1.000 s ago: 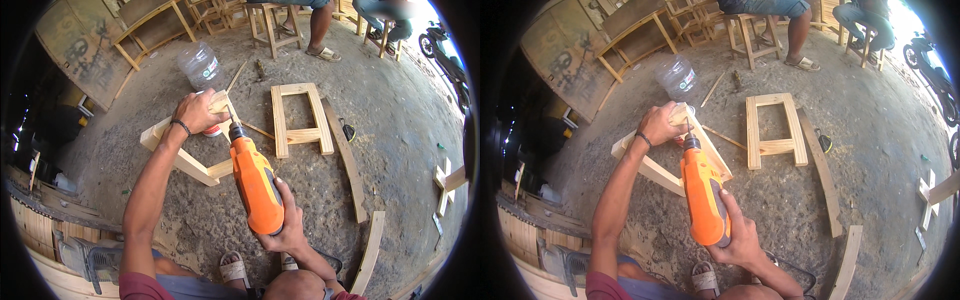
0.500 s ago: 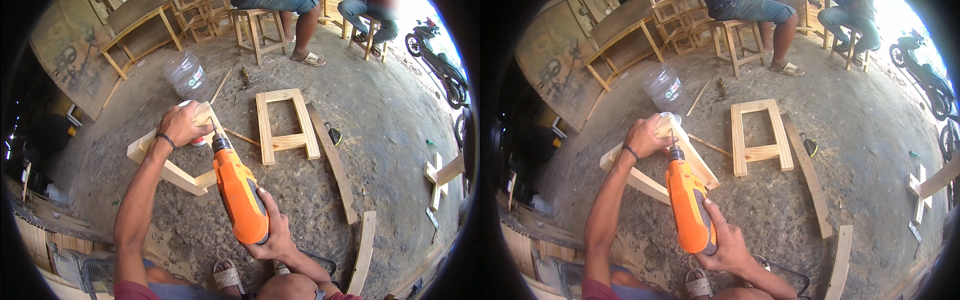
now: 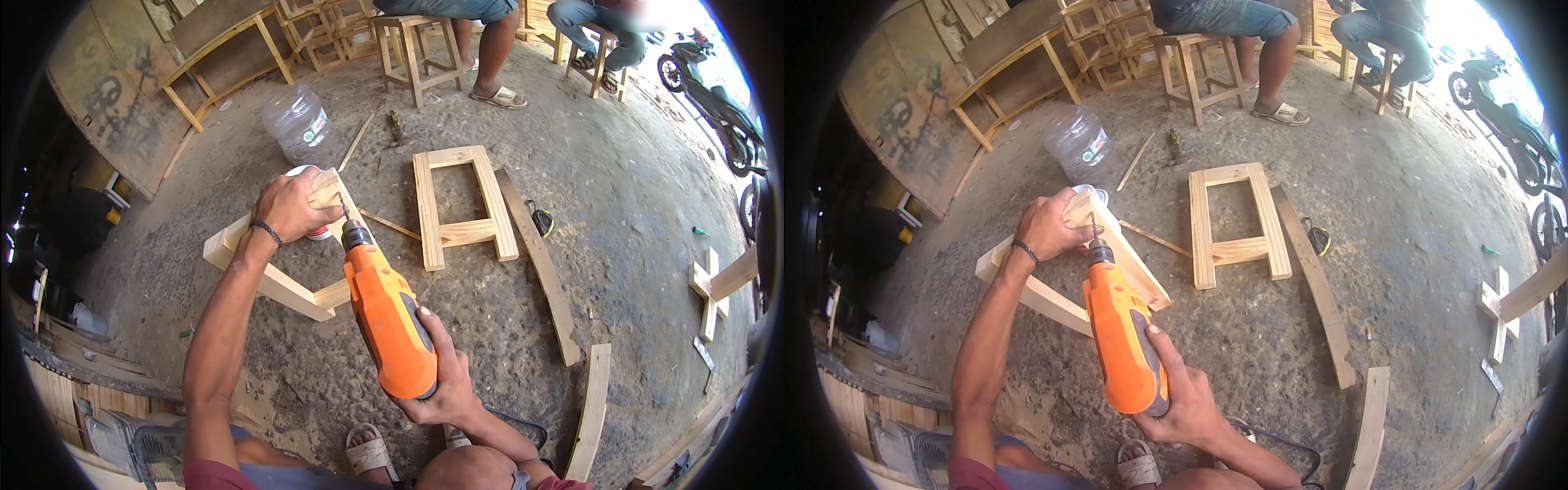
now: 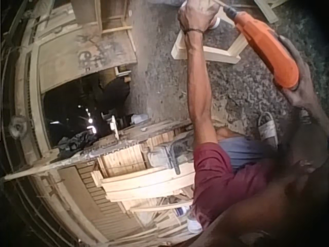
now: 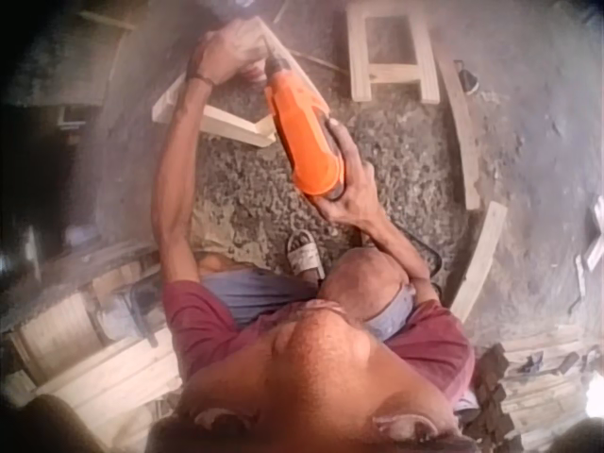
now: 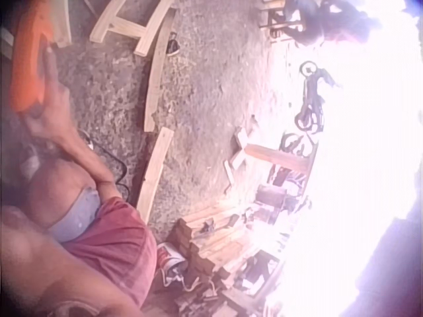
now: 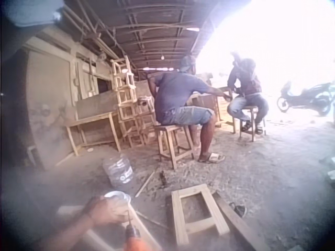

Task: The person holds a rectangular wooden frame and uses a power drill to drive a screw into the corner joint while seated on the floor.

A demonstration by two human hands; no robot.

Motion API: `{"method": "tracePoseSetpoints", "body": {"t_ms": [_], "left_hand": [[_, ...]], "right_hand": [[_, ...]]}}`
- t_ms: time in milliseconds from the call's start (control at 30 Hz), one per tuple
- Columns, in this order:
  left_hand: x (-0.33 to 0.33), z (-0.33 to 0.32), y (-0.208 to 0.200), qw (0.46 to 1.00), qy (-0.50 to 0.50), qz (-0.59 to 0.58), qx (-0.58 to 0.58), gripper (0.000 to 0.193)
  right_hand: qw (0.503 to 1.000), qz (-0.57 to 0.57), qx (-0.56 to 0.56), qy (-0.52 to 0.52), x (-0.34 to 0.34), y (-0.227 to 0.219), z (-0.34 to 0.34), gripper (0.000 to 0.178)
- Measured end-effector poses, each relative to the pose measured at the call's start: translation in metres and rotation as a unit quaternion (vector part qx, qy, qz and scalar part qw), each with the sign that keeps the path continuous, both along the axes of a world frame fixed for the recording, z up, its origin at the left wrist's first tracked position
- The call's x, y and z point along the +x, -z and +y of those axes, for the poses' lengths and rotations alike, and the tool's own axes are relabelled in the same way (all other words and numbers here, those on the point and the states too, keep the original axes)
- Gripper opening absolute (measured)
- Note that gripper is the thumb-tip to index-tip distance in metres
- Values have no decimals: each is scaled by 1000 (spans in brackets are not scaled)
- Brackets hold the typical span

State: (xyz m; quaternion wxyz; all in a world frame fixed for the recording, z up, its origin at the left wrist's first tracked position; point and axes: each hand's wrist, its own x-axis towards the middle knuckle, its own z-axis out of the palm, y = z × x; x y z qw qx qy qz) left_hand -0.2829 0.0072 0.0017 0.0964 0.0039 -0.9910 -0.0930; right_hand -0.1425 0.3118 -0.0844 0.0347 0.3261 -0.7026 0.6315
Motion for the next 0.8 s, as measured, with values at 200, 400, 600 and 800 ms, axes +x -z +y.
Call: {"method": "tracePoseSetpoints", "body": {"t_ms": [200, 400, 600, 800], "left_hand": [[0, -1, 2, 1000, -2, 0, -6, 71], [0, -4, 5, 1000, 5, 14, -14, 75], [1, -8, 8, 1000, 4, 14, -18, 78], [1, -5, 5, 1000, 8, 14, -22, 78]], "right_hand": [[1000, 11, 15, 8, 0, -1, -1, 100], [1000, 11, 12, 16, 1, -6, 1, 100], [999, 29, 9, 19, 1, -5, -2, 100], [999, -26, 18, 5, 3, -9, 4, 100]]}}
